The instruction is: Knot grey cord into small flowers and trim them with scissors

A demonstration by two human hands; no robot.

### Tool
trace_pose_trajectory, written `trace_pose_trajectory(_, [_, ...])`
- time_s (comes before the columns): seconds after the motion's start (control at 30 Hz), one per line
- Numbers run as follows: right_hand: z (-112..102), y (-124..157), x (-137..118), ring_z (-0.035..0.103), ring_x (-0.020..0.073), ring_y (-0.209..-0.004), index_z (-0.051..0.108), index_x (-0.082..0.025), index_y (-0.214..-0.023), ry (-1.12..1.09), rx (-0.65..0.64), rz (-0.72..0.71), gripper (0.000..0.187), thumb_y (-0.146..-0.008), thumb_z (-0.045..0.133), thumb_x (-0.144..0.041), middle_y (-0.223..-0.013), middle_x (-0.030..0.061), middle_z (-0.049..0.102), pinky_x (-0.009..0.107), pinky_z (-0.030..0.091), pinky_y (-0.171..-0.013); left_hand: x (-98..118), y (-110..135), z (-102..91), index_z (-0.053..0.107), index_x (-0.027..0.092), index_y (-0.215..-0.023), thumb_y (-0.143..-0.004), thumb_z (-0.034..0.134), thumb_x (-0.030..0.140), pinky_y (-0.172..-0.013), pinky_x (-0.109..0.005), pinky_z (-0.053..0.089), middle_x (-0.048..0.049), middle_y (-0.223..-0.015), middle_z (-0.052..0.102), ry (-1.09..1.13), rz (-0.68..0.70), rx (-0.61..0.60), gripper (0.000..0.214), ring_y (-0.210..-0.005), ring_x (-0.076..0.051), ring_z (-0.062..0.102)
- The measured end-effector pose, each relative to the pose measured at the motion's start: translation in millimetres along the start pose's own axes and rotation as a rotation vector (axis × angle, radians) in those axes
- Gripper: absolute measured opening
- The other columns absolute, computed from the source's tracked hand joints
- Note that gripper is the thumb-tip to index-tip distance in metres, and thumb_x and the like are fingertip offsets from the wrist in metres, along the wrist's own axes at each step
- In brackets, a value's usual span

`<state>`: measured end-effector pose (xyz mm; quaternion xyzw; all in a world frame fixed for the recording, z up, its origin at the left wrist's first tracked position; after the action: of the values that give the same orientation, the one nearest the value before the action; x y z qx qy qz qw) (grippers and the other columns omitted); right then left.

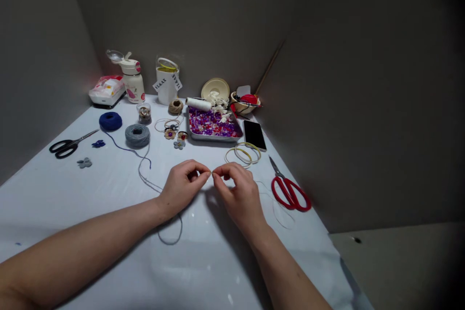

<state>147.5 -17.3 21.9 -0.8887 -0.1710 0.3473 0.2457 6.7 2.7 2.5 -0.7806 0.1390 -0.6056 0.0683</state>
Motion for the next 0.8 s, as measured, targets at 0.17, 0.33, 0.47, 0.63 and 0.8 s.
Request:
trace_pose_trajectory(0.17, [0,2,-4,0.056,0.0181,-0.076,0.054,-0.020,-0.078,0.081,0.007,-0.065,0.009,-0.086,0.053,-0.018,-0.076,0.0011,0.063,0.034,0.034,-0.075,0,1,0.1,0.066,0.014,-0.076,-0.078,0.058,0.019,-0.058,-0.023,0.039,-0.0014,-0.071,0.063,0.002,-0.027,-0.010,0.009,-0.059,-0.010,0.049])
trace_pose_trajectory(0.33, [0,3,-5,0.056,0.0181,-0.076,0.055,-0.020,-0.077,0.089,0.013,-0.062,0.009,-0.085,0.054,-0.017,-0.075,0.0012,0.063,0.035,0.034,-0.076,1,0,0.0,0.065,0.014,-0.075,-0.077,0.058,0.019,-0.059,-0.024,0.039,-0.0013,-0.071,0.062,0.038,-0.077,-0.039,0.009,-0.061,-0.010,0.049])
trace_pose_trajectory(0.47, [-2,-1,-1,0.058,0.0182,-0.077,0.059,-0.021,-0.078,-0.106,-0.012,0.065,0.007,-0.084,0.055,-0.021,-0.078,0.0022,0.064,0.034,0.038,-0.074,-5,-3,1.6,0.064,0.013,-0.075,-0.075,0.063,0.023,-0.059,-0.023,0.038,-0.0007,-0.070,0.060,0.247,-0.204,-0.064,0.009,-0.062,-0.009,0.048])
trace_pose_trajectory(0.63, [-4,-5,11,0.058,0.0182,-0.078,0.064,-0.020,-0.083,-0.369,-0.071,0.306,0.010,-0.081,0.058,-0.028,-0.083,0.0035,0.066,0.031,0.042,-0.070,-15,-5,10.4,0.060,0.011,-0.072,-0.070,0.071,0.027,-0.042,-0.018,0.019,0.0023,-0.065,0.052,0.750,-0.523,-0.261,0.019,-0.045,-0.002,0.029])
trace_pose_trajectory(0.8, [0,-5,15,0.058,0.0180,-0.078,0.064,-0.020,-0.081,-0.459,-0.154,0.374,0.012,-0.078,0.059,-0.030,-0.081,0.0031,0.066,0.032,0.042,-0.072,-16,-3,12.3,0.057,0.009,-0.069,-0.066,0.075,0.021,-0.039,-0.014,0.013,0.0015,-0.066,0.049,0.962,-0.681,-0.357,0.022,-0.045,0.001,0.025])
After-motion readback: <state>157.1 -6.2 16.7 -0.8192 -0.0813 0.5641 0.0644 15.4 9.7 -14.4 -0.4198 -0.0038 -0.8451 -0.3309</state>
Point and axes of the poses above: each hand's wrist, its own y-axis away from the middle knuckle, its own z-axis out of the palm, x = y × z, the point moved 3 cm from there along -y, towards the middle knuckle
